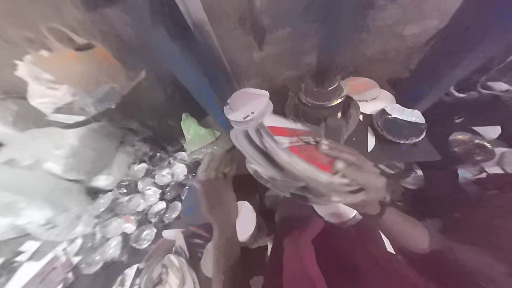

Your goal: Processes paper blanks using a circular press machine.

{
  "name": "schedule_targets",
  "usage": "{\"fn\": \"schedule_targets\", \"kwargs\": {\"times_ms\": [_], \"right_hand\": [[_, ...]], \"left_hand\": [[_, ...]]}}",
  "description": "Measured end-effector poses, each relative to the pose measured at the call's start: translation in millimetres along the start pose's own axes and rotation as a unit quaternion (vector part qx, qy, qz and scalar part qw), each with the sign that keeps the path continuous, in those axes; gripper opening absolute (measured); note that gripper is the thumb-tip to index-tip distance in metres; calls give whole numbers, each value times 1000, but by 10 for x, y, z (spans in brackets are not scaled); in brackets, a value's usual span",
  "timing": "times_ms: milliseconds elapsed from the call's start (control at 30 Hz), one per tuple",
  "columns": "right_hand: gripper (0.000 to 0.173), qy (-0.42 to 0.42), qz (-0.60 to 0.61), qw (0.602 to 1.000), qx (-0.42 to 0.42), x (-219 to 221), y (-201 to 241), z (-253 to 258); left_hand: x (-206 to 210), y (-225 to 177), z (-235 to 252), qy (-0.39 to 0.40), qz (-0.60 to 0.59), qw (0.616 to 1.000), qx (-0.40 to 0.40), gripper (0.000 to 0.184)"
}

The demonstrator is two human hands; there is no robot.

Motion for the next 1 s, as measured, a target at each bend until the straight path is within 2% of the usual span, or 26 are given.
{"fn": "schedule_targets", "kwargs": {"times_ms": [67, 100, 133, 167, 233, 267, 300, 333, 400, 467, 533, 633, 700, 733, 800, 867, 933, 1000], "right_hand": [[27, 46, -143, 983, -105, 366, -183, -75], [28, 92, -159, 977, -112, 561, -314, -192], [32, 169, -145, 971, -90, 737, -444, -334], [43, 256, -110, 959, -58, 873, -547, -451], [61, 364, -35, 930, 17, 908, -582, -475], [59, 380, 10, 923, 54, 830, -579, -390], [52, 357, 36, 928, 97, 738, -575, -348], [46, 298, 32, 942, 152, 667, -573, -374], [49, 163, 15, 944, 286, 579, -715, -440], [57, 95, 114, 895, 420, 604, -869, -490], [53, 32, 224, 843, 489, 771, -840, -483], [48, -85, 246, 802, 537, 941, -773, -290], [55, -130, 236, 804, 530, 963, -823, -236], [53, -140, 230, 817, 509, 956, -872, -205], [40, -123, 209, 848, 471, 973, -988, -193], [39, -40, 228, 856, 463, 968, -1100, -274], [48, -17, 304, 826, 474, 936, -1199, -231], [53, -44, 374, 782, 497, 888, -1173, -213]], "left_hand": [[39, 136, 115, 33, 133, 991, -1, 61], [73, 264, 164, 53, 136, 989, -11, 61], [110, 429, 190, 68, 140, 987, -31, 57], [128, 616, 184, 97, 116, 986, -76, 60], [260, 842, 169, 53, 101, 986, -126, 66], [309, 893, 198, 21, 98, 987, -123, 66], [331, 922, 207, -3, 100, 987, -125, 67], [320, 933, 191, -18, 106, 986, -131, 68], [315, 958, 227, -27, 102, 985, -138, 71], [342, 962, 257, -20, 86, 986, -145, 67], [371, 948, 247, -18, 64, 988, -140, 53], [493, 878, 252, -28, 29, 994, -103, 45], [549, 897, 209, -54, 22, 995, -86, 43], [565, 946, 204, -69, 16, 995, -72, 40], [584, 1011, 198, -98, 20, 994, -46, 34], [623, 990, 161, -112, 34, 991, -62, 35], [659, 960, 211, -125, 52, 988, -70, 34], [661, 1003, 181, -145, 61, 985, -68, 32]]}}
Point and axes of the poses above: each hand's wrist, its own z-axis towards the middle knuckle, its own x-axis out of the palm, y = z × x, the point moved 3 cm from there along z, towards the middle knuckle, and after that the axes turned 10 degrees about y, right-handed, at the moved point
